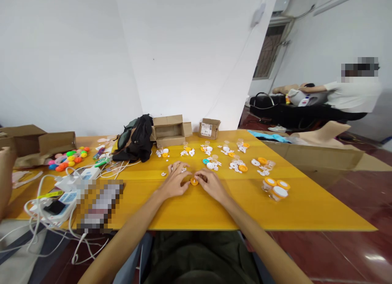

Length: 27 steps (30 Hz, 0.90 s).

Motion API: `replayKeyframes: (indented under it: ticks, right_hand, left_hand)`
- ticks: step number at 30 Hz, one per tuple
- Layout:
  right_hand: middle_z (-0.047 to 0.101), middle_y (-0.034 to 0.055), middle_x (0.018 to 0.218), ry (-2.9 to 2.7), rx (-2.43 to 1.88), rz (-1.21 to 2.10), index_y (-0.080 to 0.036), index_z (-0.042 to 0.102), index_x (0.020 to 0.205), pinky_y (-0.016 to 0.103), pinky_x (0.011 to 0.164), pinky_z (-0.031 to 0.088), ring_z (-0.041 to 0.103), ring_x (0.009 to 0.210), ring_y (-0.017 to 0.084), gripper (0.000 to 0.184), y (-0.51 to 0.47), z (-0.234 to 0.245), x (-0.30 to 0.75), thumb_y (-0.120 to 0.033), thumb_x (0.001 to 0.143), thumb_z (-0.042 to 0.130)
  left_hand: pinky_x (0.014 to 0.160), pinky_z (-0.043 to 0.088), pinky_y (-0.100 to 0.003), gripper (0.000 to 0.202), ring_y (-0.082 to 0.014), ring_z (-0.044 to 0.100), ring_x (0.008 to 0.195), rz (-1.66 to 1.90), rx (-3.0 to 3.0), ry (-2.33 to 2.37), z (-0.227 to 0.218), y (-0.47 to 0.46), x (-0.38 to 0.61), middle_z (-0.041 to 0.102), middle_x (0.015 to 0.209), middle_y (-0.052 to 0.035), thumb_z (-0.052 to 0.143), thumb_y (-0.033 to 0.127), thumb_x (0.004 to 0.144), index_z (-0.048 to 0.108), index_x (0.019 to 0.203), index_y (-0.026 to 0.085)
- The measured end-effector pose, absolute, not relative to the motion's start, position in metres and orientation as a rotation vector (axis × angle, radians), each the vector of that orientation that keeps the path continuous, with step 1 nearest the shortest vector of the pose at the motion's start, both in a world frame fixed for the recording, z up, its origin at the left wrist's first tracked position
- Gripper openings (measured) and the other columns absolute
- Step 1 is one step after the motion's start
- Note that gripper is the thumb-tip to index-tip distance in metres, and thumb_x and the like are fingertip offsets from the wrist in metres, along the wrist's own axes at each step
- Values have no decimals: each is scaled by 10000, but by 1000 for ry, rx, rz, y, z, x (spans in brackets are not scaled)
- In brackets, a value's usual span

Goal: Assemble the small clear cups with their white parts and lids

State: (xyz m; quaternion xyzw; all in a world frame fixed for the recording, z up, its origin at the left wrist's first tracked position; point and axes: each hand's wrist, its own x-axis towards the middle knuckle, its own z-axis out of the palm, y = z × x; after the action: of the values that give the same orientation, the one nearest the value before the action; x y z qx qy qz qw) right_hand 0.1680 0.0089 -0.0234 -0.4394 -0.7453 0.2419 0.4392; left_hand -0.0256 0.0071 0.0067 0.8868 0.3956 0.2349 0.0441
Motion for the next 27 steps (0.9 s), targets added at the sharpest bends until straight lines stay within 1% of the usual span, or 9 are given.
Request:
replayKeyframes:
  ticks: [3, 6, 10, 14, 18, 21, 23, 27]
  right_hand:
    - [666, 37, 816, -1866, -1074, 596, -225, 704, 794, 315, 683, 494, 611, 688, 184, 168, 7, -22, 168, -241, 852, 547]
    - [668, 47, 872, -1916, -1047, 609, -225, 706, 805, 309, 699, 496, 620, 742, 188, 159, 5, -20, 167, -219, 854, 555]
    - [658, 52, 876, -1984, -1034, 613, -224, 699, 767, 312, 734, 495, 624, 794, 196, 171, 4, -20, 168, -171, 855, 564]
    - [648, 45, 860, -2010, -1024, 599, -218, 687, 766, 312, 756, 495, 623, 804, 192, 186, 5, -22, 168, -127, 863, 558]
    - [645, 43, 874, -2032, -1013, 539, -214, 675, 770, 317, 792, 497, 626, 832, 192, 176, 6, -24, 168, -121, 873, 566]
    - [643, 41, 878, -2062, -993, 483, -219, 672, 776, 314, 802, 499, 628, 847, 191, 171, 5, -24, 167, -134, 885, 572]
    - [642, 39, 877, -2081, -987, 450, -221, 670, 784, 310, 801, 500, 628, 847, 188, 171, 5, -23, 167, -138, 894, 570]
    - [642, 38, 879, -2103, -979, 403, -219, 664, 790, 303, 798, 503, 631, 851, 183, 171, 3, -23, 166, -133, 902, 567]
  left_hand:
    - [1003, 318, -482, 371, -320, 378, 1247, 788, 2685, 1278, 8, 11, -34, 534, 1317, -67, 561, 124, 746, 655, 1077, 263]
    - [1009, 318, -476, 373, -316, 370, 1259, 875, 2626, 1380, 11, 14, -43, 552, 1282, -62, 529, 78, 717, 639, 1028, 252]
    - [986, 340, -453, 360, -297, 401, 1233, 996, 2530, 1539, 13, 18, -52, 594, 1196, -59, 496, 34, 716, 629, 966, 256]
    - [968, 365, -440, 318, -287, 440, 1186, 1044, 2515, 1585, 13, 21, -56, 619, 1131, -63, 505, 31, 723, 624, 926, 245]
    - [909, 414, -412, 279, -275, 505, 1086, 1067, 2499, 1591, 12, 26, -61, 639, 1028, -63, 516, 36, 720, 615, 887, 236]
    - [856, 446, -388, 270, -262, 553, 993, 1099, 2454, 1611, 12, 32, -67, 641, 935, -56, 499, 21, 690, 590, 839, 227]
    - [841, 460, -368, 257, -244, 576, 929, 1127, 2430, 1603, 13, 34, -71, 636, 881, -46, 483, 17, 682, 567, 814, 220]
    - [774, 477, -307, 218, -195, 595, 799, 1103, 2407, 1552, 16, 34, -77, 619, 794, -16, 462, 33, 714, 544, 803, 214]
